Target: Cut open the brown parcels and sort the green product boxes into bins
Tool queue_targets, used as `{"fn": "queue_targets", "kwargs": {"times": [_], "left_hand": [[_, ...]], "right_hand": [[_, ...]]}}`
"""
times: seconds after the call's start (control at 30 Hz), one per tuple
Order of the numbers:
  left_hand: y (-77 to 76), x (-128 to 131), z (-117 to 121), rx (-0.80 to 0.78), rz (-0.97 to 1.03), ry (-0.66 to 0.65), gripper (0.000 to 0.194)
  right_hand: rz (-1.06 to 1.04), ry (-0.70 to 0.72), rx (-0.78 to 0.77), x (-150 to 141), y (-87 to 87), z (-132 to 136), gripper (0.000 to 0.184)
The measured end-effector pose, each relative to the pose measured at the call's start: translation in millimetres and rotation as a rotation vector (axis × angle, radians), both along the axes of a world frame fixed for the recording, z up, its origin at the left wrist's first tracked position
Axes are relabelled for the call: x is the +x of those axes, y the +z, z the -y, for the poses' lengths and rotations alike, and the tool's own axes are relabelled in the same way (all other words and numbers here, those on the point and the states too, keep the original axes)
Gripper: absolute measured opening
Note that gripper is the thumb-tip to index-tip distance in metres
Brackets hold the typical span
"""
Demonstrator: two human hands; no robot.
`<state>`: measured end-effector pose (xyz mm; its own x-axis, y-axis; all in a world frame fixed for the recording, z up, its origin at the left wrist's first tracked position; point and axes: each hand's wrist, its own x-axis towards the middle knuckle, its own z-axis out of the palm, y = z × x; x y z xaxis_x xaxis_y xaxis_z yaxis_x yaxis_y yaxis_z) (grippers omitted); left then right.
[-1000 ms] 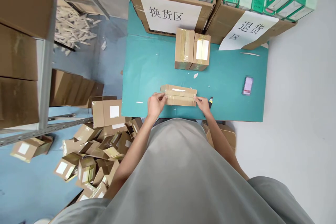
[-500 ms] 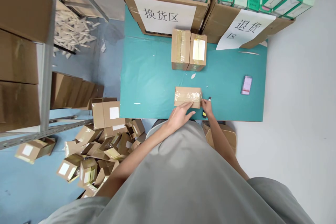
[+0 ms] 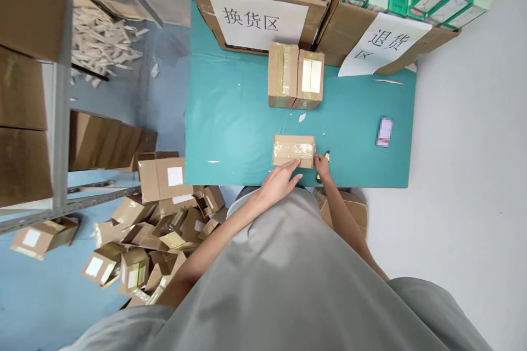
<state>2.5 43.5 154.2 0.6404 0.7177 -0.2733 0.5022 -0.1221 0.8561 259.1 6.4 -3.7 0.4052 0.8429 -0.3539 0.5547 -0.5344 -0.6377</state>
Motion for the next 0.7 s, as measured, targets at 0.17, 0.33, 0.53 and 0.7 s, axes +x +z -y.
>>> {"fn": "queue_targets", "kwargs": {"times": [0.17, 0.33, 0.53, 0.7], "left_hand": [[-1.0, -37.0, -7.8, -0.082, 0.001, 0.185, 0.055], [-9.5, -72.3, -18.7, -0.026, -0.132, 0.258, 0.061], [-46.1, -106.6, -37.0, -0.027, -0.202, 0.307, 0.055], [-96.3, -135.6, -55.5, -0.238, -0.148, 0.544, 0.044]], "right_hand": [[-0.033, -0.115, -0.033, -11.0, 1.5, 2.0, 0.051], [-0.13, -0.185, -0.003, -30.1, 9.1, -1.4, 0.049], [-0.151, -0.128, 0.001, -62.4, 26.4, -14.1, 0.043], [-0.031, -0.106, 0.005, -101.2, 40.5, -24.6, 0.03]]}}
